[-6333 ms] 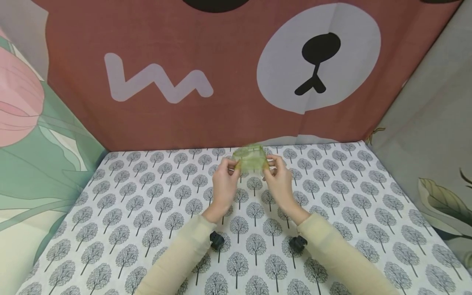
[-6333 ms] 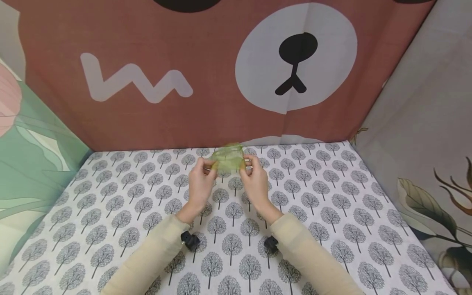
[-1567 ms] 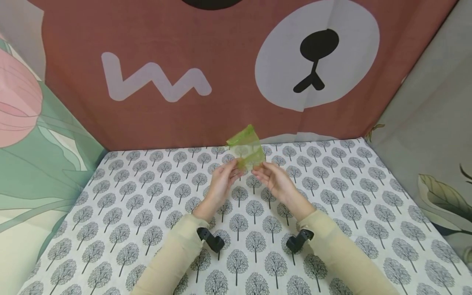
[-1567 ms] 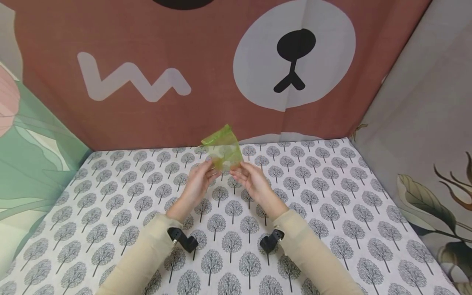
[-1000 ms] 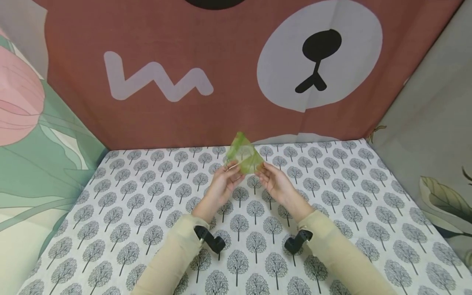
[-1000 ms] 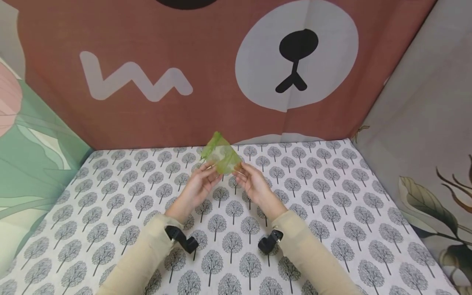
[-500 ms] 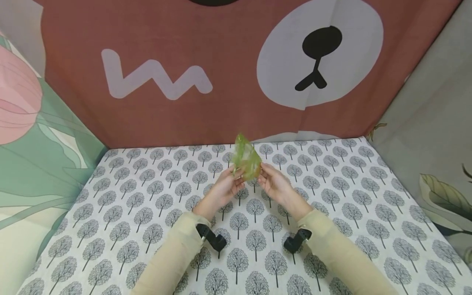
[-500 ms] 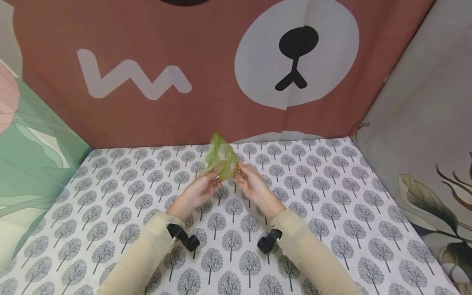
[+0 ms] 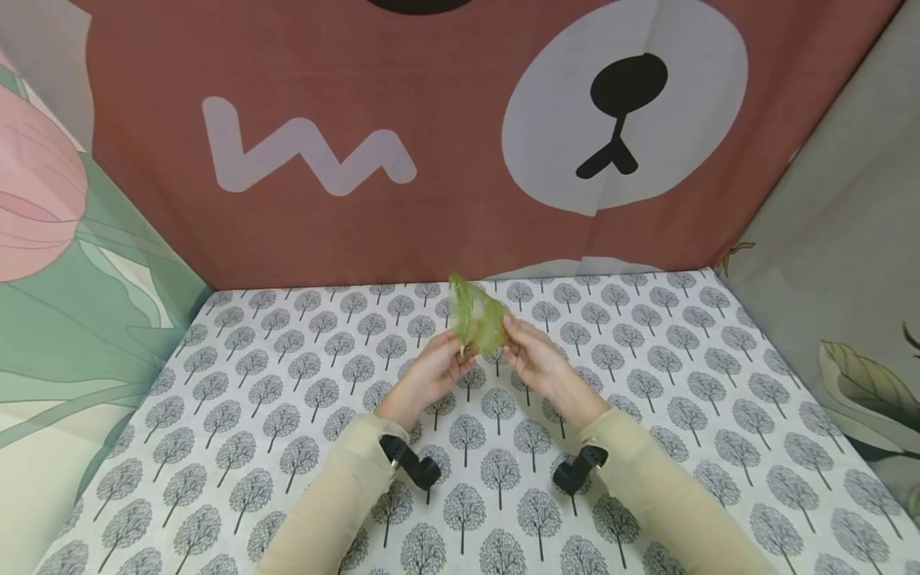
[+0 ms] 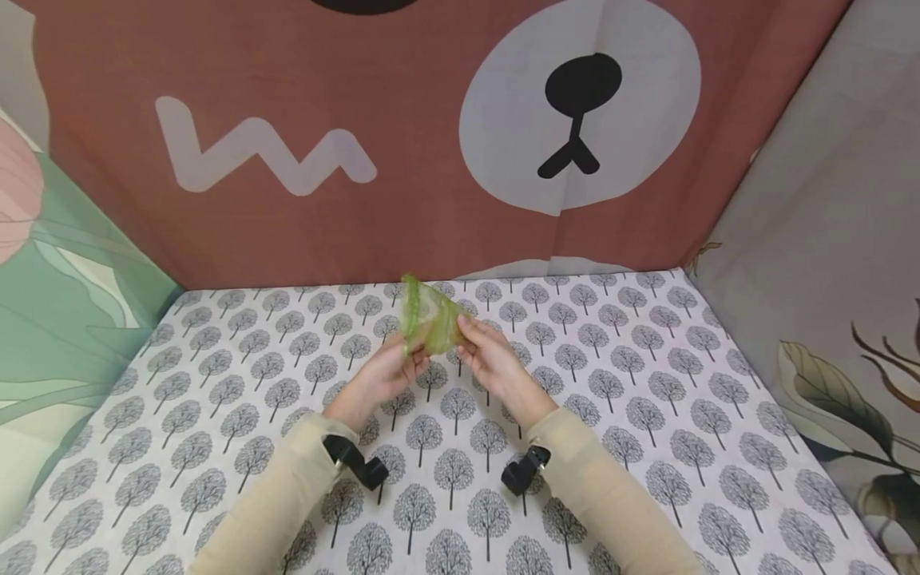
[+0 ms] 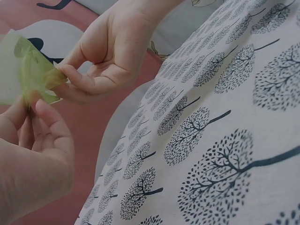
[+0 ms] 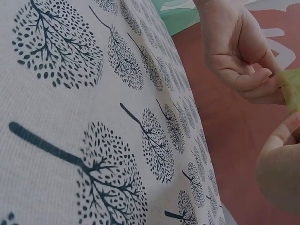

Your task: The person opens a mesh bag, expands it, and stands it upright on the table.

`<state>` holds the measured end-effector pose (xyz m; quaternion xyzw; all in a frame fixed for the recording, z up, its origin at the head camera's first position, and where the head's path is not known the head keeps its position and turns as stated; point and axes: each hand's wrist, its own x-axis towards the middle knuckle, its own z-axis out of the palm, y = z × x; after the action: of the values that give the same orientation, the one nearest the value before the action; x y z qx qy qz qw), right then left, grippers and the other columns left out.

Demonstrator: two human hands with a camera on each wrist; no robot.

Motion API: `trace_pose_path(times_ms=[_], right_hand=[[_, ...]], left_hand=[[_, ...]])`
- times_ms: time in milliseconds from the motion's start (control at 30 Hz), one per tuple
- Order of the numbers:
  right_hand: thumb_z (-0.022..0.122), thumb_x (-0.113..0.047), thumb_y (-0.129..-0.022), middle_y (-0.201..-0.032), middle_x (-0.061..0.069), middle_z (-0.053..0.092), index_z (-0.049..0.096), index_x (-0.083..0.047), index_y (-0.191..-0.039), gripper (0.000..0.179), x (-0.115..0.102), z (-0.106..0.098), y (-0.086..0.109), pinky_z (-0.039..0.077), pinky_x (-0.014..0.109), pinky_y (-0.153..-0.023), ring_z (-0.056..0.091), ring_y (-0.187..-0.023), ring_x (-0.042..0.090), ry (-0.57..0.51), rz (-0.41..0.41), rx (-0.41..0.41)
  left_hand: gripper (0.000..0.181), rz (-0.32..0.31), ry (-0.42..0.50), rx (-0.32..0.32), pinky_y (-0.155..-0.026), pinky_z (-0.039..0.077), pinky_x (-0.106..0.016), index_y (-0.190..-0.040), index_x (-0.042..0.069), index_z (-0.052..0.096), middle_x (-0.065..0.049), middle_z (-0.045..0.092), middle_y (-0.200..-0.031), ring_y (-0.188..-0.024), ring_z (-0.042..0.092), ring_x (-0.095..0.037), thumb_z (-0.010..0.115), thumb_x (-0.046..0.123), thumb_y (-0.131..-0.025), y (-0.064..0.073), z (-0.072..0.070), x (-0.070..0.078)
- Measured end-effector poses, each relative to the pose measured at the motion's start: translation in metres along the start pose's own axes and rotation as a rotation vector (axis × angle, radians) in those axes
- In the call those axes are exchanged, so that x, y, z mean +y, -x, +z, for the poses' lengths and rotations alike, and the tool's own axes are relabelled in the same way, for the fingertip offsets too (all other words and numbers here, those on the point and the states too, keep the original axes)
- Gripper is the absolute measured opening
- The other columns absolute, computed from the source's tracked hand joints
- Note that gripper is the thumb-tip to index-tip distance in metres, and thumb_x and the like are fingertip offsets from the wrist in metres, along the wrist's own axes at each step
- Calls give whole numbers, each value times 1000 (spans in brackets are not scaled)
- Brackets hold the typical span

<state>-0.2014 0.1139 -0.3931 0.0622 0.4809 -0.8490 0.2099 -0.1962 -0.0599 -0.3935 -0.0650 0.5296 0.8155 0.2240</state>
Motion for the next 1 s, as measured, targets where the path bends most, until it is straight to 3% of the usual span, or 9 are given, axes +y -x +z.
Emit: trace_pose_path(times_ms=[400,667,733,900,1000], right_hand=[[37,-17,-102,-82,-7,62,58,-14,-91,24,-1,0,0,49,9,-62,55,-70,3,-63,-4,-91],[34,-15,-103,-82,-6,63,58,-14,-90,27,-2,0,3,49,10,-62,56,-70,4,-111,-3,-99],[34,-17,-103,-83,-6,63,58,-15,-91,26,-2,0,2,49,10,-62,56,-70,3,-97,-1,-96],[43,-22,-101,-85,-7,62,60,-16,-93,20,-1,-1,1,48,9,-63,54,-72,3,-24,9,-66],[48,-22,-99,-82,-7,61,62,-15,-90,18,-1,-1,0,48,7,-63,54,-71,3,2,16,-35]], left_hand=[[42,33,62,40,-64,46,-8,-142,8,40,9,63,-90,-76,56,0,44,17,-101,-3,-4,0],[25,-102,15,-73,-68,51,-12,-117,9,50,6,63,-88,-77,58,-3,37,26,-104,-2,-7,-3],[27,-111,3,-97,-71,52,-12,-118,7,51,5,64,-89,-79,59,-4,38,26,-103,-1,-8,-3],[36,-72,8,-88,-75,52,-11,-131,3,47,8,68,-89,-79,61,-1,44,23,-101,-1,-10,-3],[37,-43,29,-71,-74,51,-10,-132,4,47,9,68,-89,-79,61,0,46,22,-100,-2,-10,-2]])
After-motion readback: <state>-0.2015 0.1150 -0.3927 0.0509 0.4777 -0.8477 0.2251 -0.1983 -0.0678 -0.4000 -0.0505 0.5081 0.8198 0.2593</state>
